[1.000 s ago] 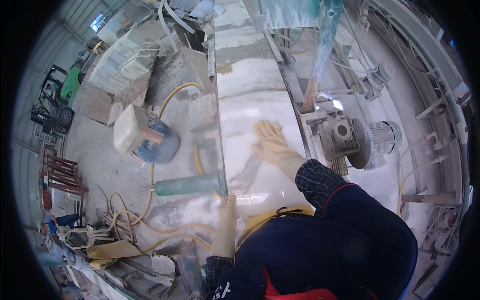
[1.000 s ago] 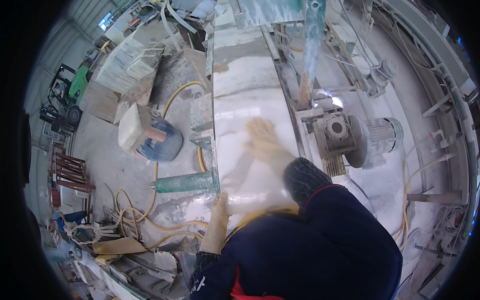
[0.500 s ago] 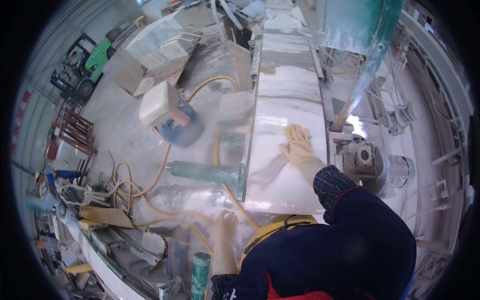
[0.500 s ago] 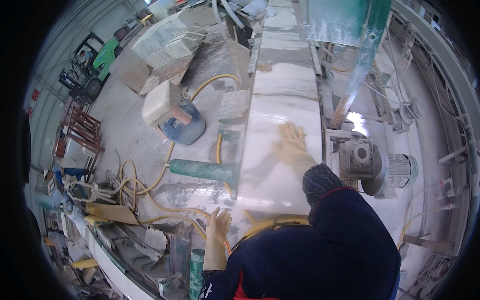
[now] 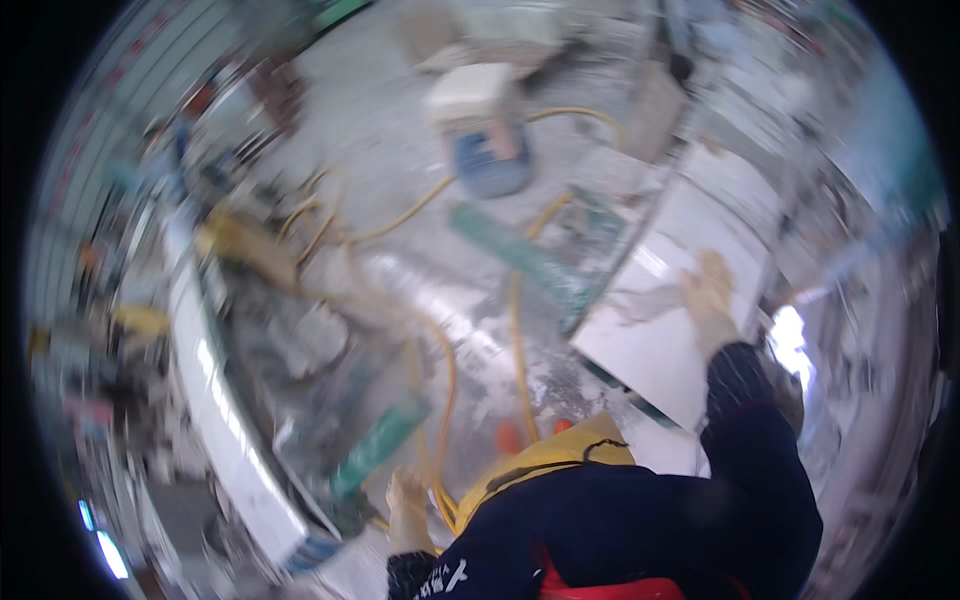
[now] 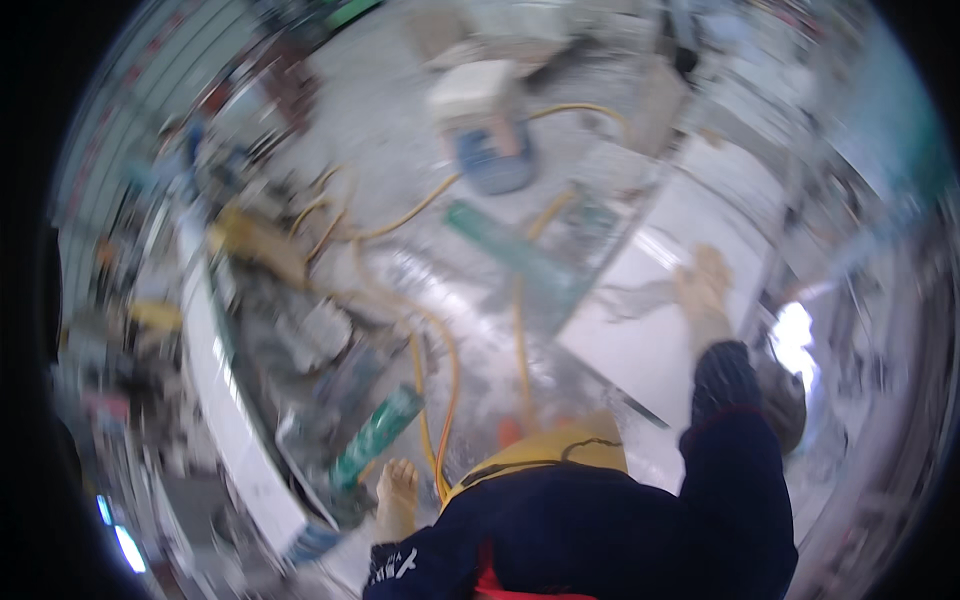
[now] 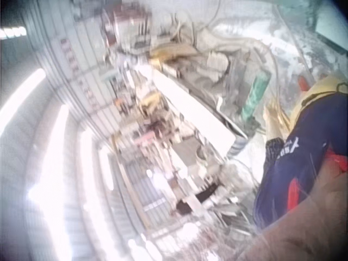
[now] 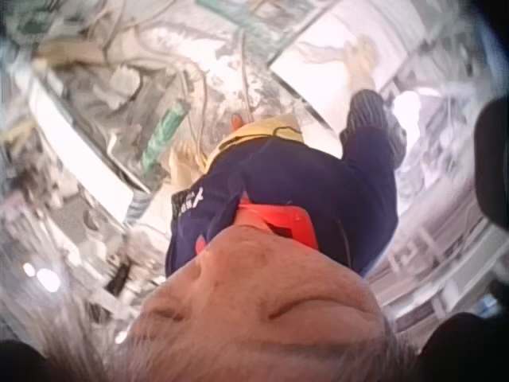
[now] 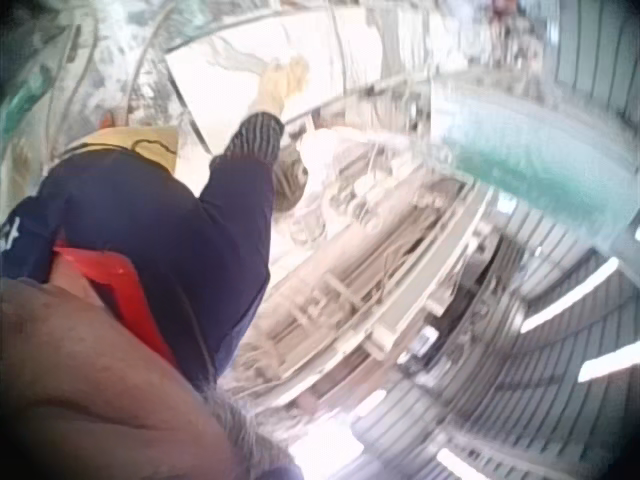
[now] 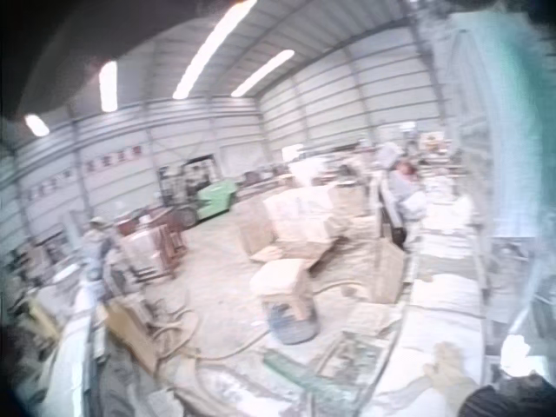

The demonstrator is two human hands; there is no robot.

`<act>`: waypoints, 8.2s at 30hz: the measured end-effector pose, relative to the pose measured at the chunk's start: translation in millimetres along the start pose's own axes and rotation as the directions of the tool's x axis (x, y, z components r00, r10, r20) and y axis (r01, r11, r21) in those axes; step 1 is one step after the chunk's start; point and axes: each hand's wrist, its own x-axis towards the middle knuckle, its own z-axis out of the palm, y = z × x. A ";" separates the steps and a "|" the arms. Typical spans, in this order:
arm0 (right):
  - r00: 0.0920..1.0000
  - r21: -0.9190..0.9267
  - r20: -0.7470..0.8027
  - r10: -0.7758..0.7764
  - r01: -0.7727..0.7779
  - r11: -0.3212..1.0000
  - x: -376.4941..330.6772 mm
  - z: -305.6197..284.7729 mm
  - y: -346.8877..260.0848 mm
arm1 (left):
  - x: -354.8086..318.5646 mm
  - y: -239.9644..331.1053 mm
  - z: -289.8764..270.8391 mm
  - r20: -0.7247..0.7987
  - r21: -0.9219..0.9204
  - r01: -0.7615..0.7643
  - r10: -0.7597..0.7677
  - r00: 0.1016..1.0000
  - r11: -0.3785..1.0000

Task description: The person repeatedly picks up white rectangular tiles, places them on a conveyor-fed polishing machine, and wipes the surface with gloved hands. The person handles each tile one at a time, moving it to and from the machine throughout the clip.

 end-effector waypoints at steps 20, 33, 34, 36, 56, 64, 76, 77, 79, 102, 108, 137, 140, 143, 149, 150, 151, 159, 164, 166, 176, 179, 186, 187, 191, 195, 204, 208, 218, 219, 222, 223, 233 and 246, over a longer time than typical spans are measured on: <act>0.605 0.671 -0.089 -0.791 0.624 0.402 -152.2 -41.1 -259.5 | -59.0 -6.5 -202.1 -0.605 0.694 -0.213 0.718 0.344 0.687; 0.705 0.598 0.628 -0.330 -0.165 0.785 -301.3 -1.9 -221.4 | -21.7 192.5 -181.4 0.047 0.998 -0.053 0.898 0.438 -0.026; 0.694 0.501 0.664 -0.279 -0.136 0.855 -307.4 -2.8 -218.7 | -13.9 202.5 -182.6 0.093 0.994 -0.085 0.895 0.437 -0.062; 0.679 0.284 0.716 -0.160 -0.074 0.956 -315.9 -4.3 -222.3 | 3.0 217.7 -180.6 0.122 0.992 -0.068 0.897 0.425 -0.103; 0.278 0.503 0.783 -0.557 0.244 0.829 -374.6 37.6 -375.5 | 88.8 298.0 -147.8 0.293 0.940 -0.261 0.911 0.291 -0.219; 0.228 0.375 0.878 -0.420 0.215 0.902 -337.2 99.5 -398.1 | -3.1 205.9 -192.0 0.382 0.904 -0.310 0.882 0.277 -0.294; 0.084 0.502 0.816 -0.572 0.387 0.773 -350.8 124.0 -435.1 | -69.1 211.4 -337.0 0.043 0.998 0.039 0.986 0.163 -0.050; 0.096 0.505 0.812 -0.575 0.375 0.777 -349.8 117.8 -432.4 | -59.5 224.6 -352.0 0.046 0.988 0.146 0.996 0.078 -0.057; 0.079 0.584 0.745 -0.662 0.402 0.705 -347.5 106.0 -422.0 | -41.4 247.5 -371.7 -0.011 0.999 0.039 0.976 0.216 0.002; 0.231 0.380 0.869 -0.437 0.254 0.890 -334.4 132.5 -327.9 | 13.3 298.6 -385.4 0.115 0.993 -0.006 0.951 0.286 -0.118; 0.190 0.493 0.800 -0.570 0.333 0.804 -349.1 129.8 -405.5 | -44.3 223.4 -420.0 0.112 0.986 0.088 0.960 0.258 -0.139; 0.224 0.485 0.818 -0.530 0.226 0.845 -356.8 149.5 -328.2 | 35.3 152.9 -280.1 -0.955 0.129 -0.551 0.253 0.155 0.824; 0.277 0.475 0.809 -0.519 0.214 0.854 -363.4 120.5 -343.0 | 44.0 146.2 -290.3 -0.948 0.221 -0.498 0.306 0.094 0.838; 0.276 0.420 0.836 -0.475 0.237 0.876 -365.3 114.5 -352.9 | 57.8 136.3 -307.1 -0.935 0.296 -0.438 0.351 0.048 0.849; 0.220 0.399 0.826 -0.520 0.424 0.813 -355.1 167.9 -363.8 | 75.5 121.3 -313.6 -0.955 0.256 -0.447 0.295 0.018 0.857; 0.220 0.393 0.820 -0.528 0.454 0.799 -353.1 172.8 -373.4 | 77.7 120.3 -313.8 -0.946 0.291 -0.467 0.323 -0.012 0.835; 0.246 0.295 0.871 -0.425 0.428 0.854 -355.6 176.8 -391.1 | 78.4 120.4 -315.3 -0.950 0.275 -0.476 0.311 -0.003 0.835; -0.010 0.758 0.651 -0.759 -0.024 0.651 -399.4 79.1 -594.8 | 56.4 124.9 -295.5 -0.931 0.298 -0.485 0.362 0.041 0.822; -0.147 0.793 0.568 -0.810 -0.165 0.587 -480.3 64.3 -702.6 | 55.7 125.2 -290.2 -0.961 0.145 -0.484 0.238 0.138 0.863; -0.146 0.789 0.561 -0.815 -0.205 0.579 -507.8 62.7 -729.5 | 63.0 119.8 -296.6 -0.958 0.170 -0.473 0.257 0.126 0.865; -0.159 0.763 0.610 -0.777 -0.149 0.629 -574.8 83.9 -762.7 | 93.0 106.2 -319.7 -0.959 0.213 -0.482 0.276 0.063 0.850; -0.179 0.838 0.540 -0.823 0.019 0.545 -586.5 56.9 -754.7 | 92.5 118.1 -320.6 -0.954 0.208 -0.487 0.285 0.090 0.848; -0.468 0.864 0.463 -0.753 0.427 0.266 -586.9 -23.6 -725.0 | 57.4 134.3 -298.4 -0.914 0.259 -0.517 0.380 0.142 0.816; -0.489 0.879 0.433 -0.757 0.413 0.236 -582.4 -29.2 -717.6 | 52.5 134.8 -292.8 -0.901 0.268 -0.523 0.402 0.161 0.809; -0.559 0.970 0.224 -0.798 0.203 0.130 -556.6 -47.2 -674.5 | 37.1 140.2 -264.4 -0.829 0.296 -0.562 0.500 0.251 0.773; -0.576 0.983 0.172 -0.799 0.157 0.098 -527.5 -61.7 -642.6 | 19.4 145.6 -223.2 -0.706 0.307 -0.593 0.596 0.382 0.744; -0.160 0.968 0.136 -0.978 0.232 0.096 -419.7 -70.6 -534.8 | -22.1 124.8 -86.0 -0.313 0.366 -0.592 0.694 0.649 0.718; 0.007 0.934 0.291 -0.957 0.216 0.285 -348.8 -60.1 -454.8 | -42.0 104.0 -4.5 -0.113 0.446 -0.580 0.686 0.719 0.682; 0.580 0.651 0.681 -0.447 -0.202 0.732 -271.0 -50.3 -185.9 | -69.3 43.8 181.9 0.244 0.789 -0.479 0.521 0.818 0.384; 0.601 0.634 0.716 -0.355 -0.345 0.692 -272.2 -65.4 -176.9 | -72.0 37.3 202.9 0.347 0.841 -0.498 0.494 0.797 0.212; 0.640 0.651 0.738 -0.212 -0.596 0.469 -291.4 -117.2 -134.3 | -79.7 11.1 266.7 0.379 0.809 -0.487 0.342 0.860 0.330; 0.673 0.698 0.707 -0.217 -0.618 0.361 -300.8 -132.0 -118.5 | -82.1 -1.0 286.9 0.328 0.647 -0.399 0.236 0.915 0.650; 0.654 0.722 0.663 0.365 -0.688 -0.078 -394.9 -99.3 -110.5 | -109.7 -102.6 377.7 0.651 0.743 -0.552 -0.219 0.727 0.379; 0.568 0.694 0.642 0.514 -0.716 -0.076 -376.2 -90.2 -104.6 | -92.0 -137.6 427.2 0.695 0.716 -0.656 -0.337 0.635 0.240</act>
